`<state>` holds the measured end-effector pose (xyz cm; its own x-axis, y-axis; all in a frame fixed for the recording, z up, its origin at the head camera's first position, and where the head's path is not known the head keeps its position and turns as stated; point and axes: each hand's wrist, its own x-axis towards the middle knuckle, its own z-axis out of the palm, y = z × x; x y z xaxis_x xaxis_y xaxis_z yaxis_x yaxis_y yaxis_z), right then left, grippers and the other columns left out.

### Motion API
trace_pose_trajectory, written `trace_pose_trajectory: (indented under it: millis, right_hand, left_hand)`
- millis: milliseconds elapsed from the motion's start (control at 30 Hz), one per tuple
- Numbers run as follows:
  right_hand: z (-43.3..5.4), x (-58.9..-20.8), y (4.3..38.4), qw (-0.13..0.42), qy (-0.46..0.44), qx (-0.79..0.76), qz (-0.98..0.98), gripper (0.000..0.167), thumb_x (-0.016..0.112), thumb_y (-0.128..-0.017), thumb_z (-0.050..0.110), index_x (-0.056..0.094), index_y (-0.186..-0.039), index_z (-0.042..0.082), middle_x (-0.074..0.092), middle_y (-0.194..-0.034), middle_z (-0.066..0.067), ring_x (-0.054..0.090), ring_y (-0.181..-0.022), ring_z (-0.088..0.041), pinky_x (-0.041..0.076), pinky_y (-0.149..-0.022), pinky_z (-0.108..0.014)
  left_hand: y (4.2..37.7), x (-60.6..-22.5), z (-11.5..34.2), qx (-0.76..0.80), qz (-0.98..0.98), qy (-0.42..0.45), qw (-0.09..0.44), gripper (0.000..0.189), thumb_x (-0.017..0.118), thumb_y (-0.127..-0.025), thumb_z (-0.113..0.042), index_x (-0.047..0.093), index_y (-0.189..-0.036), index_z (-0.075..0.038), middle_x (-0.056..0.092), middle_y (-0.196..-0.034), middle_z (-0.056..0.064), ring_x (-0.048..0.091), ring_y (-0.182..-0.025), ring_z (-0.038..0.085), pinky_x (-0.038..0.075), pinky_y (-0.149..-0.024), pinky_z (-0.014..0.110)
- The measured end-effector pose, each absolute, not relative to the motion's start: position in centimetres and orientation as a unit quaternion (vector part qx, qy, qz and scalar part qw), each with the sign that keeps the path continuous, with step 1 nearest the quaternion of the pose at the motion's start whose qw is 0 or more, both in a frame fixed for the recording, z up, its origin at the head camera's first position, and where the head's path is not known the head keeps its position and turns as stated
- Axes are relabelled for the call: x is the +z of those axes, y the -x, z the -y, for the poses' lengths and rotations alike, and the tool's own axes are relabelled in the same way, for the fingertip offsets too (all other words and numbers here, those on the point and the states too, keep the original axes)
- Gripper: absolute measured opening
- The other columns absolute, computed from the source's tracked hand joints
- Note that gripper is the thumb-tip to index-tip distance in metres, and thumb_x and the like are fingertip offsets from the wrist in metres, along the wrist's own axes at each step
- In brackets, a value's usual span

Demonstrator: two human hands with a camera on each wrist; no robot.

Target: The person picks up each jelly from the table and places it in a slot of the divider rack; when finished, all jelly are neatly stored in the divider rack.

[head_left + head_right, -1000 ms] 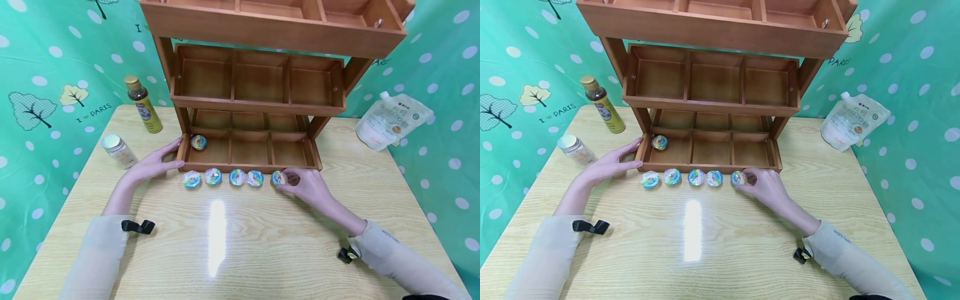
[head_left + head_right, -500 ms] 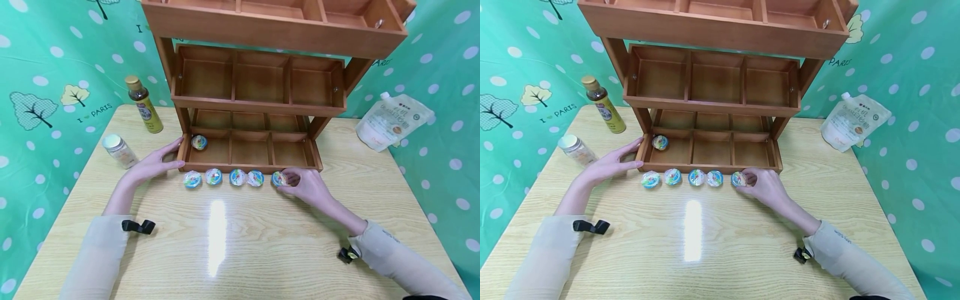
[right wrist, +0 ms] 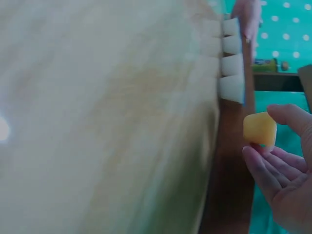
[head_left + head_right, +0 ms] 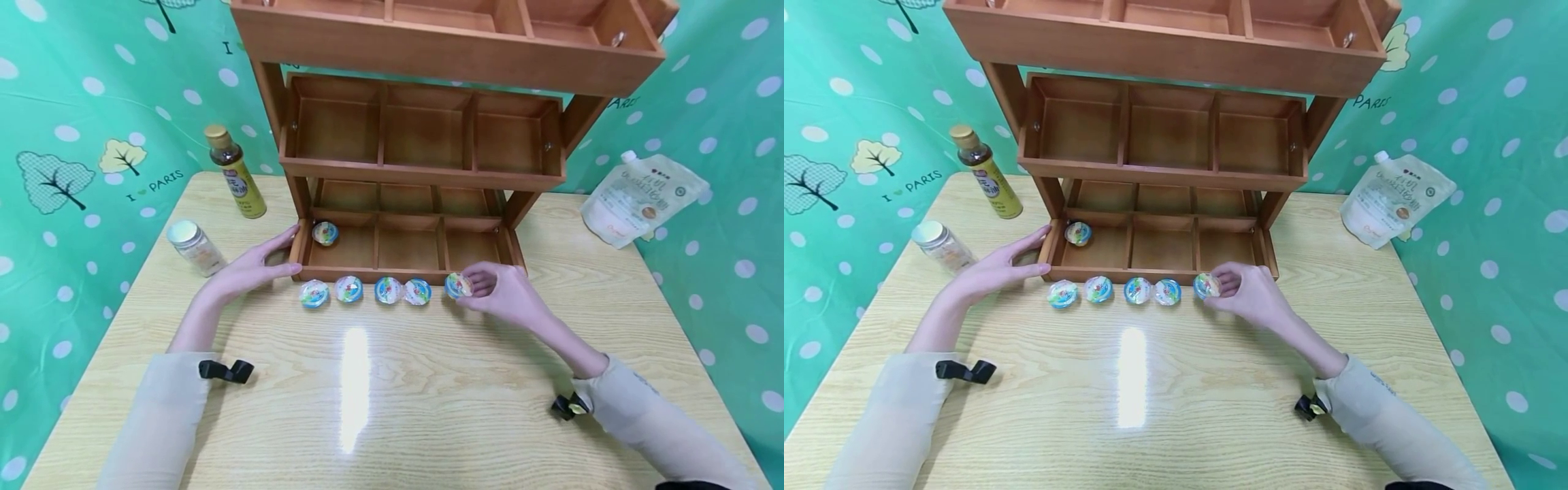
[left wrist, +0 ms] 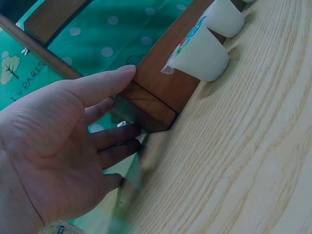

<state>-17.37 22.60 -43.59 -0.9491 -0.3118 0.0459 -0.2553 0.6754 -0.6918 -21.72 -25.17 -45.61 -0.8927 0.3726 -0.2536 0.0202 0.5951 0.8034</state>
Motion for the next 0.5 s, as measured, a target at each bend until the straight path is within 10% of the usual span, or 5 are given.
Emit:
trace_pose_trajectory:
  millis: [500]
  right_hand:
    - [-21.4,-41.5,18.7,0.042,0.13,-0.512,-0.848,0.045,0.09,-0.078,0.014,0.073,-0.119,0.007,0.075,-0.105,-0.017,0.073,-0.086,-0.009,0.063,-0.078,-0.021]
  left_hand:
    - [21.6,-45.5,25.4,0.436,-0.869,-0.116,0.204,0.086,0.065,-0.099,-0.047,0.009,-0.164,-0.043,0.015,-0.174,0.012,0.012,-0.161,0.042,0.017,-0.125,0.069]
